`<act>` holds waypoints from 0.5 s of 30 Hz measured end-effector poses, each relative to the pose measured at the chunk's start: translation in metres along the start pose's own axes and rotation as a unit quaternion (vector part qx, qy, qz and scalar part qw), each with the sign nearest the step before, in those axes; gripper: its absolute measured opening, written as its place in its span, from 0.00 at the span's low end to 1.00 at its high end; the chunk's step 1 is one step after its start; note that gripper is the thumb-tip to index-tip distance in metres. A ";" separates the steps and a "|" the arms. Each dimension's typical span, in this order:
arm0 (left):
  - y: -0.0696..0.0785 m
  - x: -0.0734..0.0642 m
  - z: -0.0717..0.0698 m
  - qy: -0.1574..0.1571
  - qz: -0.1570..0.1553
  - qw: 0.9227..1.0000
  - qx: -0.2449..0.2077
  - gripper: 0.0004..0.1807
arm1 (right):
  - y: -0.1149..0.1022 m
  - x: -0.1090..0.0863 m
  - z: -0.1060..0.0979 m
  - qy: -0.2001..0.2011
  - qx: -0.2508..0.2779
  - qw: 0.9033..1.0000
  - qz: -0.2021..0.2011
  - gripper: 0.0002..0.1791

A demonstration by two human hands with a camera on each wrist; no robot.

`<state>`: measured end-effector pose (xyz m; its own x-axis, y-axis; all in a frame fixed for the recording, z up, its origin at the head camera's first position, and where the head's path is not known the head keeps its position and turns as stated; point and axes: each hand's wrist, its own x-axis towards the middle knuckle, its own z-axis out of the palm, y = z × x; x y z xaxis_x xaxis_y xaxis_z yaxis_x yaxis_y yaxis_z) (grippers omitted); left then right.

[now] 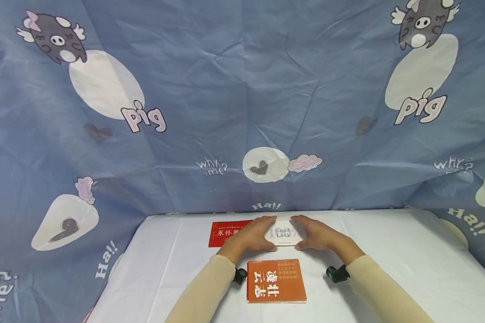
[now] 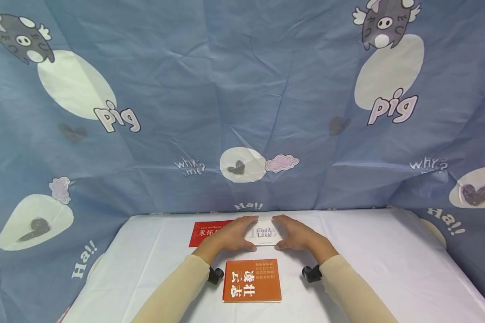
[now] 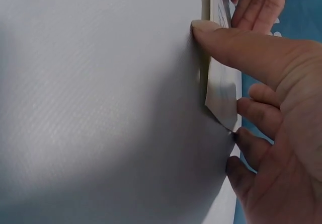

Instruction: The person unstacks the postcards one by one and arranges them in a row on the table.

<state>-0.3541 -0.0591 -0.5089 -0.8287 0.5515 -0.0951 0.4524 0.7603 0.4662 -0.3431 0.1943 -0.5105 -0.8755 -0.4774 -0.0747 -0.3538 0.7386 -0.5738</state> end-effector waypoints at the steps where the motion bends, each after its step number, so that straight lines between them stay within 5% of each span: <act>1: 0.000 0.000 0.000 -0.001 -0.001 1.000 0.000 0.53 | 0.001 0.000 0.000 -0.001 0.001 1.000 -0.001 0.51; 15: 0.003 -0.004 0.000 0.020 0.007 1.000 0.016 0.54 | 0.006 -0.005 0.004 0.030 0.015 0.999 -0.035 0.55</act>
<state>-0.3491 -0.0594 -0.5068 -0.8350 0.5477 -0.0531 0.4735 0.7642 0.4379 -0.3394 0.1995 -0.5170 -0.8680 -0.4964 0.0154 -0.4050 0.6897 -0.6003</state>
